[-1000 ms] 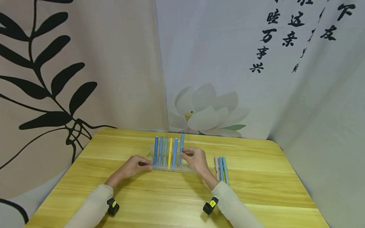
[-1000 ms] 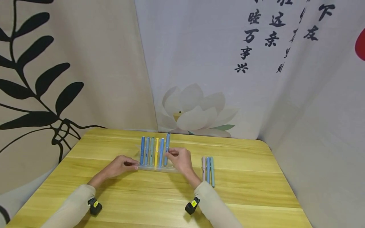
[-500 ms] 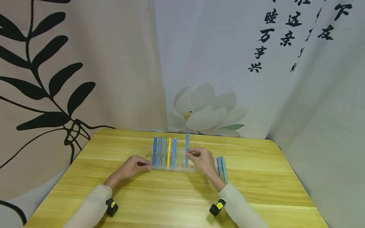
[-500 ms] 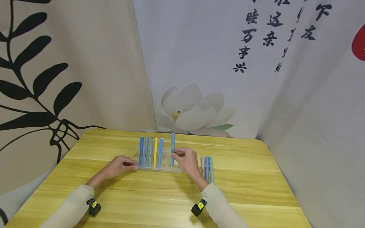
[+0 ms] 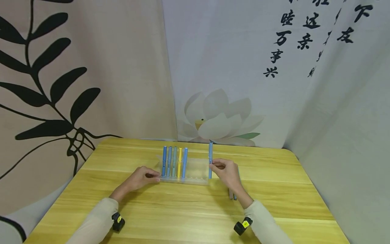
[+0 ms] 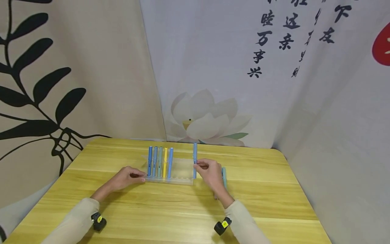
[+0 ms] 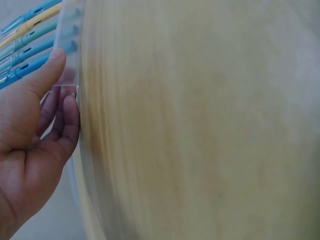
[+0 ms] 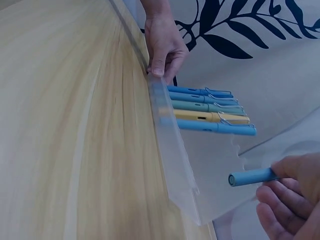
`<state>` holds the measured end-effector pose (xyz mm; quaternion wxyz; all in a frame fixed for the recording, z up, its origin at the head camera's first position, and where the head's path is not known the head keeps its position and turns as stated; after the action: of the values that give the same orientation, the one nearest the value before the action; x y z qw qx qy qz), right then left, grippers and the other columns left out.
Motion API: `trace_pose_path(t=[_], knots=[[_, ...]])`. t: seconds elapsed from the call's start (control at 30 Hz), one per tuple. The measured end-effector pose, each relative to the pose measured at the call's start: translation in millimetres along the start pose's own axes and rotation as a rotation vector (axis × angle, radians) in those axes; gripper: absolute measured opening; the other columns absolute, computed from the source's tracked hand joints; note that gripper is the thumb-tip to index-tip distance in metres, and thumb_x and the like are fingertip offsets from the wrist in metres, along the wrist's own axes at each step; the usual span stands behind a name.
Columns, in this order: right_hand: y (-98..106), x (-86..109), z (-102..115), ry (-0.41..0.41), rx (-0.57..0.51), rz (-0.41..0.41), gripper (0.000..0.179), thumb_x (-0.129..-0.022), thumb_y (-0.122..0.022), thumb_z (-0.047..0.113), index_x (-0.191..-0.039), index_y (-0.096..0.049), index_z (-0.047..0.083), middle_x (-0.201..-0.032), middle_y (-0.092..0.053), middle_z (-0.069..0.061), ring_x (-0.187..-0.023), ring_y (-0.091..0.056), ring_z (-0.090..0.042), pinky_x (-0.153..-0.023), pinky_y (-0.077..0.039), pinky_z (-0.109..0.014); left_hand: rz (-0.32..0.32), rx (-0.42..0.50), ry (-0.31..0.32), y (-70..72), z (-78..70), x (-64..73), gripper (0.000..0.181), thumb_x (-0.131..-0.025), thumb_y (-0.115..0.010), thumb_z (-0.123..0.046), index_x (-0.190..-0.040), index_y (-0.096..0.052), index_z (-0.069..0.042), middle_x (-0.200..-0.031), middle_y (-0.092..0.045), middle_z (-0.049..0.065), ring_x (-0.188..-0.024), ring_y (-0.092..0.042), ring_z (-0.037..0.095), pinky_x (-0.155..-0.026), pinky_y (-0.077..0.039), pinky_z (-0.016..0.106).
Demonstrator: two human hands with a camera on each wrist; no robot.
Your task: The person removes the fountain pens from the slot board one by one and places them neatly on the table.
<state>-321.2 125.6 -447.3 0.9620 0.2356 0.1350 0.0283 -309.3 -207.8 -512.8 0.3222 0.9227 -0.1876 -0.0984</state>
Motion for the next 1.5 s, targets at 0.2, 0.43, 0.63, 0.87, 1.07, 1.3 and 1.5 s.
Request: trace_pose_path(t=[0.2,0.43,0.63,0.87,1.07,1.3,1.5], knots=[[19,6.5,-7,-0.002,0.035,-0.022,0.023,-0.092,-0.079,0.024,-0.111,-0.079,0.009,-0.096,-0.078,-0.003,-0.086,-0.073,-0.017,-0.075,-0.059,-0.032,0.004,-0.001,0.005,-0.8,3.0,0.2,0.032,-0.097,-0.073,-0.026,-0.118,-0.076,-0.002,-0.117,-0.074,0.012,-0.100,-0.070,0.017,-0.080,-0.056,0.025],[40,12.9,-20,-0.038,0.071,-0.058,0.023,-0.093,-0.079,0.025,-0.110,-0.079,0.010,-0.096,-0.078,-0.004,-0.086,-0.074,-0.018,-0.075,-0.059,-0.033,0.003,0.016,-0.011,0.3,-0.3,1.1,0.033,-0.097,-0.073,-0.024,-0.118,-0.075,0.000,-0.117,-0.074,0.015,-0.098,-0.070,0.017,-0.079,-0.056,0.026],[55,18.4,-30,-0.081,0.079,-0.075,0.024,-0.092,-0.079,0.025,-0.110,-0.079,0.010,-0.096,-0.078,-0.006,-0.087,-0.074,-0.021,-0.073,-0.059,-0.031,0.006,0.022,-0.002,1.1,0.8,0.9,0.031,-0.096,-0.073,-0.024,-0.117,-0.076,-0.001,-0.116,-0.075,0.014,-0.098,-0.070,0.018,-0.078,-0.056,0.025],[73,25.1,-44,-0.117,0.121,-0.097,0.025,-0.092,-0.079,0.026,-0.110,-0.079,0.009,-0.098,-0.078,-0.006,-0.088,-0.073,-0.020,-0.072,-0.058,-0.029,0.015,0.024,0.010,-1.1,5.6,-0.3,0.031,-0.096,-0.073,-0.026,-0.117,-0.076,-0.003,-0.117,-0.075,0.012,-0.099,-0.070,0.017,-0.080,-0.056,0.026],[86,31.6,-57,-0.149,0.121,-0.109,0.027,-0.093,-0.078,0.026,-0.112,-0.078,0.007,-0.098,-0.078,-0.008,-0.085,-0.074,-0.018,-0.069,-0.059,-0.028,0.011,0.024,0.012,-1.3,5.5,-0.8,0.030,-0.096,-0.073,-0.025,-0.117,-0.077,-0.004,-0.117,-0.075,0.011,-0.098,-0.070,0.014,-0.079,-0.056,0.025],[97,37.5,-69,-0.194,0.139,-0.123,0.028,-0.092,-0.078,0.024,-0.112,-0.078,0.004,-0.096,-0.078,-0.010,-0.079,-0.074,-0.016,-0.064,-0.058,-0.026,0.006,0.017,0.007,-0.7,3.0,0.0,0.030,-0.096,-0.073,-0.024,-0.117,-0.076,-0.002,-0.116,-0.075,0.012,-0.096,-0.070,0.014,-0.079,-0.056,0.026],[104,42.6,-80,-0.227,0.227,-0.119,0.028,-0.093,-0.077,0.026,-0.111,-0.079,0.005,-0.096,-0.079,-0.008,-0.081,-0.073,-0.017,-0.067,-0.057,-0.026,0.010,0.020,0.014,-1.1,3.7,1.0,0.031,-0.097,-0.073,-0.025,-0.118,-0.076,-0.003,-0.118,-0.074,0.013,-0.098,-0.070,0.016,-0.080,-0.055,0.025]])
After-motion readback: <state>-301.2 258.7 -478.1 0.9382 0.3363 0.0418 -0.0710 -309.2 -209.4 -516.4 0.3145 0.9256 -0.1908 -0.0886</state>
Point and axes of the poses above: each hand's wrist, its own x-axis away from the middle knuckle, its own y-axis out of the back of the hand, z = x × y, the point moved 10 cm from there along -x, towards the middle knuckle
